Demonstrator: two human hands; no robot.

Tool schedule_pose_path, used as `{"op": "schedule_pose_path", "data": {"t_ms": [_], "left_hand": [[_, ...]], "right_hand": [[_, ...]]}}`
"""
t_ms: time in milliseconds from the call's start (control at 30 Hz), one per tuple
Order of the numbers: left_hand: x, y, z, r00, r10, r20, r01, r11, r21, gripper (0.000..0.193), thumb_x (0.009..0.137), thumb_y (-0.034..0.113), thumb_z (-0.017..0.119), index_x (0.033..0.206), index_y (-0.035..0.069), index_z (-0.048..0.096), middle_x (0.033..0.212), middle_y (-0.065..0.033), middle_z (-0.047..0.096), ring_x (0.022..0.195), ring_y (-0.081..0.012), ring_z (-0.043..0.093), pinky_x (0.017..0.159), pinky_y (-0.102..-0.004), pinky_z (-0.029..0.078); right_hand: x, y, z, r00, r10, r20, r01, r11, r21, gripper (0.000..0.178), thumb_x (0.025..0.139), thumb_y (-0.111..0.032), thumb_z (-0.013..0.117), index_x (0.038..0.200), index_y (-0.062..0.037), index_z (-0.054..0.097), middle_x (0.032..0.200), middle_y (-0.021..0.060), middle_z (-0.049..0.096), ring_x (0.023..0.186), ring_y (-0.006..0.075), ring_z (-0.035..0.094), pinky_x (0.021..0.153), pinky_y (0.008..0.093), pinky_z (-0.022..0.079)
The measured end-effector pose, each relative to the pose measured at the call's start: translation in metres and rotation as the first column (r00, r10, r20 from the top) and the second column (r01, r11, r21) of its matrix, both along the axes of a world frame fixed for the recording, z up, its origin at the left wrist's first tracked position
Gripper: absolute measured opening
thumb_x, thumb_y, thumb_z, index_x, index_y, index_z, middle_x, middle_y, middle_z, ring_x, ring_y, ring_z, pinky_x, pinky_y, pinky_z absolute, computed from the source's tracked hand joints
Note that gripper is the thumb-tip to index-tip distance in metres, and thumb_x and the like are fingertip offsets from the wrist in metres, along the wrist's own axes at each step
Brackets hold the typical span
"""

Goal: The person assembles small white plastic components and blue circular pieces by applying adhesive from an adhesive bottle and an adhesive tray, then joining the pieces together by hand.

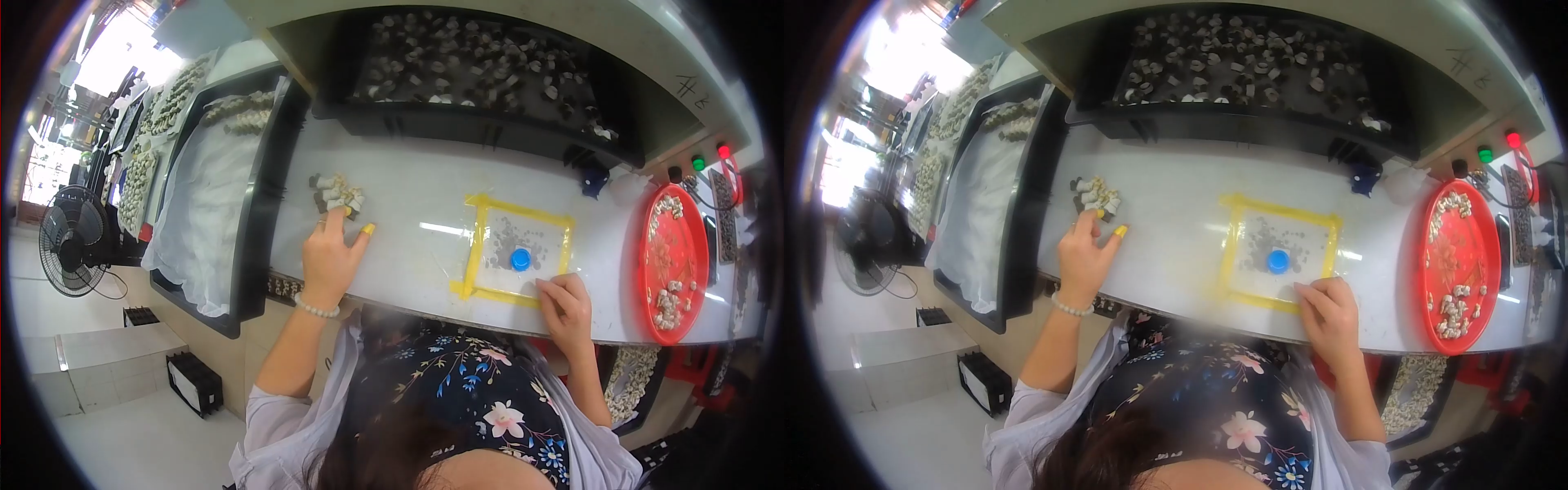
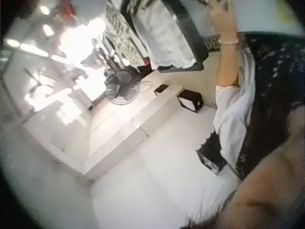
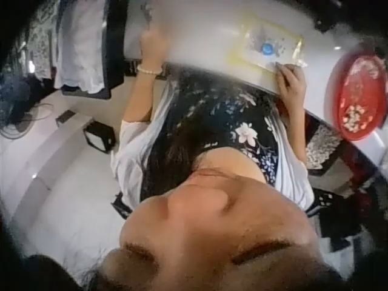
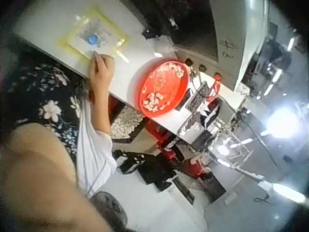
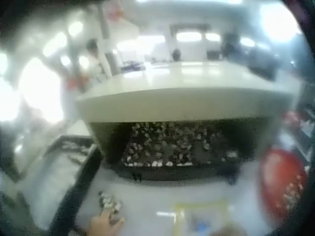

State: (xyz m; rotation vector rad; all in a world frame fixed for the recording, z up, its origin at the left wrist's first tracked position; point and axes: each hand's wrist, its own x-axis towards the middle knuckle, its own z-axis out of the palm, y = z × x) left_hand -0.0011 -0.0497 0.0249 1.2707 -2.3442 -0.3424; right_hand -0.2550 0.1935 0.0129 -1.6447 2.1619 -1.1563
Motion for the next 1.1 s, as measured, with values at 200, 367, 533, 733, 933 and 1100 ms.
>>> {"op": "schedule_pose_path", "data": {"t_ms": [200,367,533,733,933,1100], "left_hand": [[0.000,-0.013,-0.018,0.994,-0.101,-0.052,0.095,0.991,-0.095,0.026,0.074,0.008,0.068,0.096,0.001,0.056,0.082,-0.0157,0.060,0.071,-0.0330,0.060,0.059,-0.0393,0.048],[0.018,-0.010,-0.011,0.978,-0.198,-0.071,0.198,0.980,-0.012,0.022,0.072,0.001,0.066,0.091,0.000,0.057,0.083,-0.0144,0.060,0.071,-0.0320,0.058,0.062,-0.0382,0.048],[0.038,-0.019,-0.010,0.985,-0.164,-0.058,0.161,0.985,-0.056,0.021,0.071,-0.001,0.066,0.090,-0.001,0.057,0.084,-0.0140,0.058,0.075,-0.0319,0.057,0.066,-0.0376,0.047],[0.030,-0.025,-0.004,0.992,-0.123,0.002,0.121,0.979,-0.166,0.043,0.066,0.010,0.075,0.102,0.000,0.054,0.108,-0.0179,0.052,0.100,-0.0348,0.051,0.083,-0.0419,0.043],[0.017,-0.048,0.012,0.980,-0.135,0.150,0.166,0.960,-0.226,0.075,0.059,0.019,0.080,0.121,0.000,0.043,0.125,-0.0200,0.046,0.119,-0.0364,0.041,0.098,-0.0481,0.033],[0.018,-0.056,0.012,0.977,-0.180,0.112,0.171,0.981,0.089,0.071,0.058,0.017,0.080,0.118,-0.001,0.048,0.125,-0.0204,0.048,0.119,-0.0331,0.041,0.098,-0.0392,0.038]], "right_hand": [[0.000,0.003,0.001,1.000,-0.008,-0.008,0.008,1.000,-0.013,0.020,0.072,0.006,0.062,0.092,0.0006,0.065,0.079,0.0110,0.055,0.072,0.0247,0.054,0.062,0.0317,0.043],[0.001,0.002,0.000,0.999,-0.030,-0.013,0.030,1.000,-0.009,0.021,0.071,0.006,0.063,0.090,0.0000,0.066,0.079,0.0105,0.055,0.073,0.0255,0.054,0.064,0.0330,0.043],[0.002,0.000,0.001,0.999,-0.044,-0.008,0.044,0.999,0.006,0.021,0.069,0.005,0.064,0.088,-0.0004,0.066,0.078,0.0102,0.056,0.074,0.0259,0.054,0.064,0.0344,0.044],[0.003,0.000,-0.001,0.998,-0.062,0.002,0.062,0.998,0.013,0.021,0.069,0.006,0.063,0.089,-0.0003,0.066,0.077,0.0102,0.056,0.072,0.0261,0.054,0.063,0.0340,0.043],[0.002,0.001,0.001,0.999,-0.041,-0.017,0.041,0.999,0.021,0.019,0.075,0.007,0.061,0.092,0.0012,0.065,0.078,0.0103,0.054,0.070,0.0228,0.053,0.060,0.0295,0.041],[0.002,0.001,0.000,0.999,-0.042,-0.003,0.042,0.999,0.028,0.019,0.075,0.006,0.061,0.092,0.0009,0.065,0.077,0.0100,0.054,0.069,0.0226,0.053,0.060,0.0295,0.041]]}}
